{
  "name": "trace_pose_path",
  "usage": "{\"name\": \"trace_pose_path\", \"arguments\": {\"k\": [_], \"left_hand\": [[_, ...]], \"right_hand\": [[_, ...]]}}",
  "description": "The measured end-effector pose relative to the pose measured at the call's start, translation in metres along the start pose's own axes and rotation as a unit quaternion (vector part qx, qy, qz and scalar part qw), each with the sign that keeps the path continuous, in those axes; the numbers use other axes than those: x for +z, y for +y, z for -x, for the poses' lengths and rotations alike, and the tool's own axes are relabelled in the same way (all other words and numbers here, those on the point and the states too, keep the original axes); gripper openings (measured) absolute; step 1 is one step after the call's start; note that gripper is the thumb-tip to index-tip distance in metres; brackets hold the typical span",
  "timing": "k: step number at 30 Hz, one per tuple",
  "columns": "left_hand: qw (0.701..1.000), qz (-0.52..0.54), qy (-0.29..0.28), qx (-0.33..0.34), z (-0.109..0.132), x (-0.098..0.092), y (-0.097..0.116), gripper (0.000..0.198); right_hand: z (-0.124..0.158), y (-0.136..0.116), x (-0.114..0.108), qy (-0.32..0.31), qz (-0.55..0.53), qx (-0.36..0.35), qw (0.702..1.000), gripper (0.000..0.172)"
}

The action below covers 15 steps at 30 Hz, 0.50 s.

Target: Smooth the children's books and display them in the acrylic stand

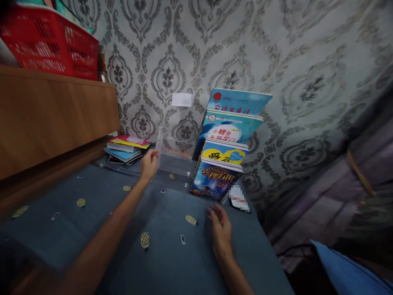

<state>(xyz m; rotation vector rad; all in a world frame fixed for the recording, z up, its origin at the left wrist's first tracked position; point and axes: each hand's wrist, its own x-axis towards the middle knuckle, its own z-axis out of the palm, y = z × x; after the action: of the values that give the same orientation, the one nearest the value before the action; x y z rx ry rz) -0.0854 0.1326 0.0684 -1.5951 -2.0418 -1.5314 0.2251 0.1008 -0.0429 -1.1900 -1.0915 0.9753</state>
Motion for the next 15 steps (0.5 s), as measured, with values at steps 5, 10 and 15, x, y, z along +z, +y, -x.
{"name": "trace_pose_path", "arguments": {"k": [5,10,15], "left_hand": [[0.991,-0.128,0.008,-0.05,-0.035,-0.025,-0.067,0.033],[0.964,-0.257,-0.057,-0.026,-0.079,-0.025,-0.101,0.035],[0.925,-0.347,-0.156,0.003,-0.125,-0.012,-0.115,0.037]], "right_hand": [[0.039,-0.014,0.042,-0.166,0.026,0.006,0.986,0.042],[0.063,-0.01,0.071,-0.222,0.136,-0.126,0.957,0.035],[0.065,-0.005,0.069,-0.24,0.188,-0.178,0.936,0.032]]}}
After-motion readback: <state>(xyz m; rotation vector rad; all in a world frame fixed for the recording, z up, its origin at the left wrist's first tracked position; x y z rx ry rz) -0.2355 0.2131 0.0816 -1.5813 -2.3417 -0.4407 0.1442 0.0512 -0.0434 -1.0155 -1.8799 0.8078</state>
